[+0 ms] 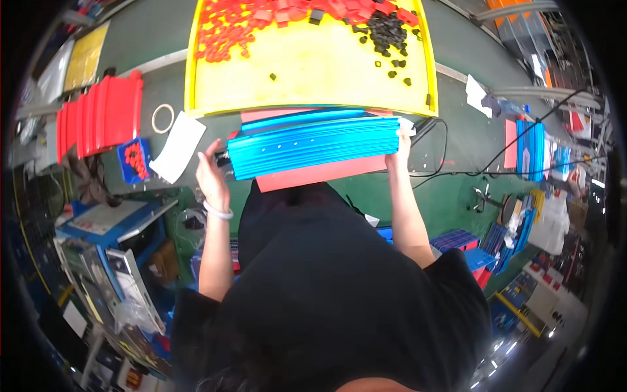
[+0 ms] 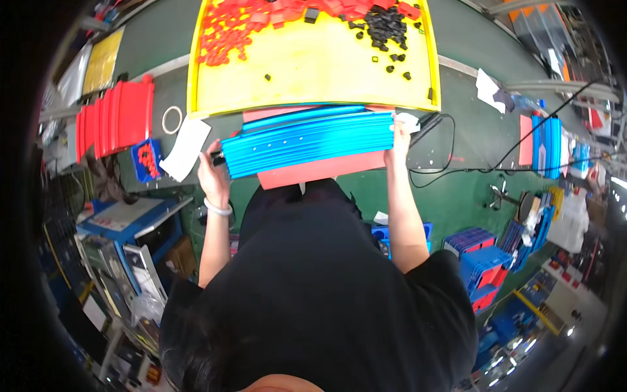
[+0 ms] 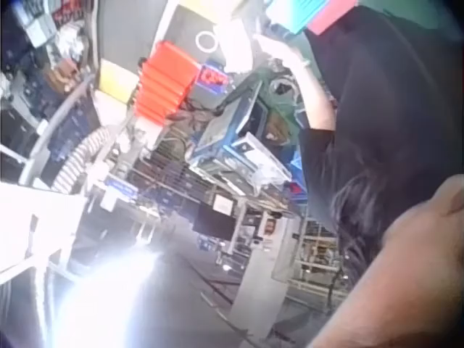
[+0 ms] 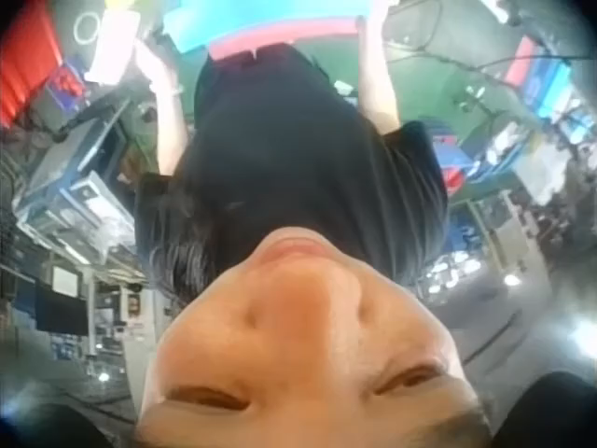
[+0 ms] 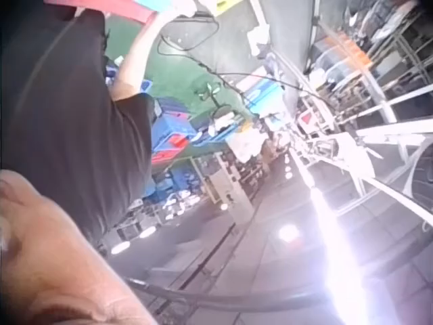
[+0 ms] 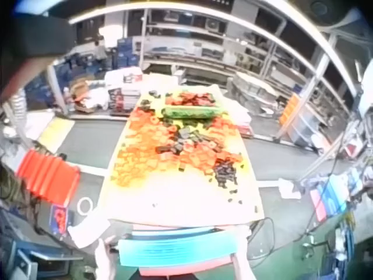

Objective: The person assembles an electronic device by fitting a fan module into a blue metal housing, installing protective plastic caps, and securing components with an electric screwdriver.

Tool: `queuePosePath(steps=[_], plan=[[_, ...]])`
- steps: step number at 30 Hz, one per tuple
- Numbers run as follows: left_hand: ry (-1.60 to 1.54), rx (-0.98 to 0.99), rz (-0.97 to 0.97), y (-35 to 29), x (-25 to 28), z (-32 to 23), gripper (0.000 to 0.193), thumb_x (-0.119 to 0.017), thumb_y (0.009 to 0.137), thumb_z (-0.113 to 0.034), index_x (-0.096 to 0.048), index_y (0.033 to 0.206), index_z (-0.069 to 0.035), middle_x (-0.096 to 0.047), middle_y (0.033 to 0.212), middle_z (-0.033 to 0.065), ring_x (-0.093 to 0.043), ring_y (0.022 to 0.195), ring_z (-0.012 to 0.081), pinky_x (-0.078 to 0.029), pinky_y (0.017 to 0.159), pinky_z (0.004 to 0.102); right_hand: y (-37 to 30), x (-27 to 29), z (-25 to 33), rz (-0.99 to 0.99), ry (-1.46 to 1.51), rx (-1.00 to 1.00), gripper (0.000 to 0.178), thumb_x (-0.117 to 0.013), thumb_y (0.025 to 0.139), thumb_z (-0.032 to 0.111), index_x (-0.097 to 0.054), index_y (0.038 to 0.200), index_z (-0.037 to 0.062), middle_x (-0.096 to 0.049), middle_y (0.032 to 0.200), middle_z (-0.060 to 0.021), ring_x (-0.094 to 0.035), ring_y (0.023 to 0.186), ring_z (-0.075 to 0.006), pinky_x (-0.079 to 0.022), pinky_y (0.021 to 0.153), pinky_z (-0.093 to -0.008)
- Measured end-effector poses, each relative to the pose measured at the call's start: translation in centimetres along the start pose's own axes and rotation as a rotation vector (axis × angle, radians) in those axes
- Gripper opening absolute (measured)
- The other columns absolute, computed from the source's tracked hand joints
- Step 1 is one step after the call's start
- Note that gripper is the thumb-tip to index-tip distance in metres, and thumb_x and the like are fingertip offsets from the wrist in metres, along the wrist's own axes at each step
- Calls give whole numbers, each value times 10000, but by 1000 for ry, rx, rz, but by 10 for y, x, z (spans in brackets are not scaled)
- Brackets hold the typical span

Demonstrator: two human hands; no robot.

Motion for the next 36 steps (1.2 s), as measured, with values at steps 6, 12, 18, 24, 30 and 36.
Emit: queuePosePath(steps=[6,12,18,24,30,36], plan=[[-332,285,219,2,-38,-5,633,-217,977,-465,-440,1276,47,-522,1235,132,-495,1121,222,-351,1001,357,21,-4,-9,135,180,72,276,-513,928,245,-628,918,-6,-655,830,-75,-606,700,-124,-496,657,-251],[-391,257,289,14,-21,2,721,-358,882,-563,-409,1307,17,-441,1332,179,-415,1218,359,-301,1036,525,24,-18,-3,59,-120,-49,371,-489,933,311,-664,866,-10,-664,776,-77,-601,663,-128,-488,666,-268],[-507,415,105,3,-61,-20,750,-314,866,-616,-535,1180,29,-535,1214,204,-484,1151,349,-347,1013,498,46,-3,-37,60,17,94,355,-504,924,325,-653,845,13,-645,783,-28,-572,717,-83,-450,668,-220],[-468,383,-38,2,-61,-34,701,-498,806,-570,-460,1264,-41,-487,1288,114,-488,1144,317,-363,996,454,24,-20,-13,7,-25,59,330,-505,917,346,-648,824,64,-615,747,14,-542,681,-59,-422,613,-208],[-392,287,205,10,-25,-30,581,-503,836,-524,-520,1203,-74,-557,1207,87,-514,1110,299,-375,981,450,-57,29,9,-146,241,-44,221,-544,873,228,-632,798,40,-594,756,-2,-540,727,-73,-432,670,-234],[-148,429,407,-47,-129,8,502,-452,867,-537,-576,1057,-90,-614,1084,81,-562,1021,287,-420,928,448,-144,159,47,-446,285,-49,261,-496,895,263,-594,750,68,-549,708,7,-468,652,-89,-376,607,-241]])
Point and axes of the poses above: each hand's wrist, its own y-axis towards the middle knuckle, its own x-axis out of the back of the hand, z = x × y, the point moved 1 cm from there along y, towards the middle knuckle
